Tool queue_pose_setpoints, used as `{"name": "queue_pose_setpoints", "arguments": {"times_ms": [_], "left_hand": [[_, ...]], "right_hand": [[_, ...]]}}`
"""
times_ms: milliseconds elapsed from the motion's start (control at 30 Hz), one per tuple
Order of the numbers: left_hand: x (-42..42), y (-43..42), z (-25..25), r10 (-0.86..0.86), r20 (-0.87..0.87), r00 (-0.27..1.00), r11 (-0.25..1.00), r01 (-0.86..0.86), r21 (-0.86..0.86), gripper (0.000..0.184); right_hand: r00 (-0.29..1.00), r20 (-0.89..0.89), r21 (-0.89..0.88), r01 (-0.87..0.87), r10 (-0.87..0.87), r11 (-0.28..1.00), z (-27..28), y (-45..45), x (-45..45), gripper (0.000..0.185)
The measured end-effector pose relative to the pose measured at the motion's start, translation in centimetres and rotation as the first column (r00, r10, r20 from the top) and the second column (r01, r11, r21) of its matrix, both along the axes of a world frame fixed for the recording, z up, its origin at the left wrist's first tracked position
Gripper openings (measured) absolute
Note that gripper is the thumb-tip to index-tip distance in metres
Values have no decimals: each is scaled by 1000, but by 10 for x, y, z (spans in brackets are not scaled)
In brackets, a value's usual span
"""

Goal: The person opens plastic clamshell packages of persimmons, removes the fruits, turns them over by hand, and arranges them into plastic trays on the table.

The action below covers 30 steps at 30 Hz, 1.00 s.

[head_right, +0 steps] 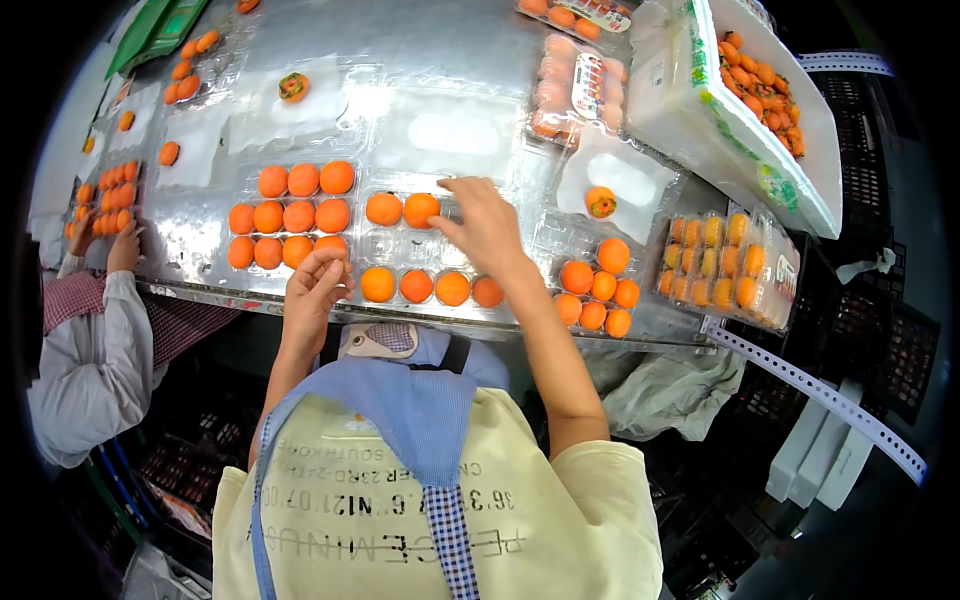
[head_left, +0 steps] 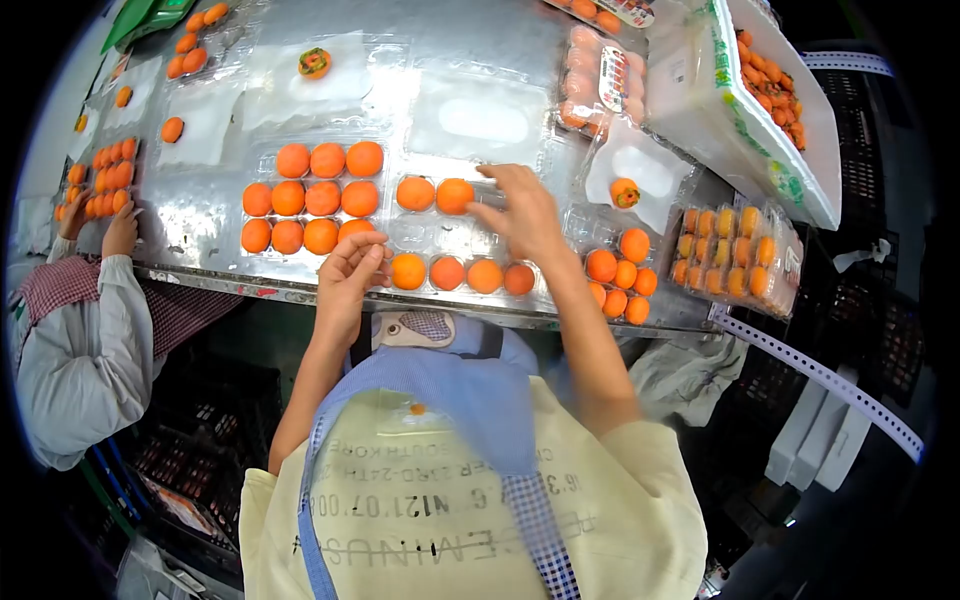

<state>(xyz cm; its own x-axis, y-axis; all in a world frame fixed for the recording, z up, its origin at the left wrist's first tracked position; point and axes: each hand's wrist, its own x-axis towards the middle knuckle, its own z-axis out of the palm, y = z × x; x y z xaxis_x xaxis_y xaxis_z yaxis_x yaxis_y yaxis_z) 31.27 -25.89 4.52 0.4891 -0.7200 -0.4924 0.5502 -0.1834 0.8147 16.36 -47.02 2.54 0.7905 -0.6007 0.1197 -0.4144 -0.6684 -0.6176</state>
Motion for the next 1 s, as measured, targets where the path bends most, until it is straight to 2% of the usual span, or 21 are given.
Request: {"name": "queue_pose_setpoints", "arguments": {"times_ms": [167, 267, 467, 567, 667, 767, 867, 967, 1000], "left_hand": [[2, 3, -1, -23, 2, 1000, 1000, 23, -12, 19], [5, 5, -4, -11, 3, 1000, 1000, 11, -25, 19], [8, 4, -6, 6, -6, 1000, 1000, -6, -31, 18], [7, 4, -6, 3, -10, 1000, 1000, -3, -28, 18], [7, 4, -8, -1, -13, 1000, 1000, 1, -22, 18], [7, 2, -8, -12, -14, 1000, 1000, 12, -17, 18], [6, 1, -6, -23, -2, 1000, 1000, 23, 12, 18], [7, 3, -6, -12, -3, 1000, 1000, 12, 4, 19], [7, 2, -4, -5, -4, 1000, 1000, 5, 10, 19]], "right_hand": [[993, -61, -140, -113, 106, 984, -11, 15, 21, 50], [978, -174, -133, -141, 117, 981, -11, 17, 22, 49], [998, -45, -74, -57, 53, 996, -21, 17, 21, 48], [997, -8, 228, 82, -82, 970, -17, 19, 16, 49], [996, -25, 211, 85, -81, 974, -14, 19, 13, 52], [998, -68, 42, -10, 13, 999, -11, 19, 13, 50], [999, 30, -79, 15, -13, 997, -4, 15, 5, 42], [978, 96, -83, 193, -185, 978, -11, -10, -23, 37], [971, 46, -51, 235, -233, 971, -12, -19, -36, 35]]}}
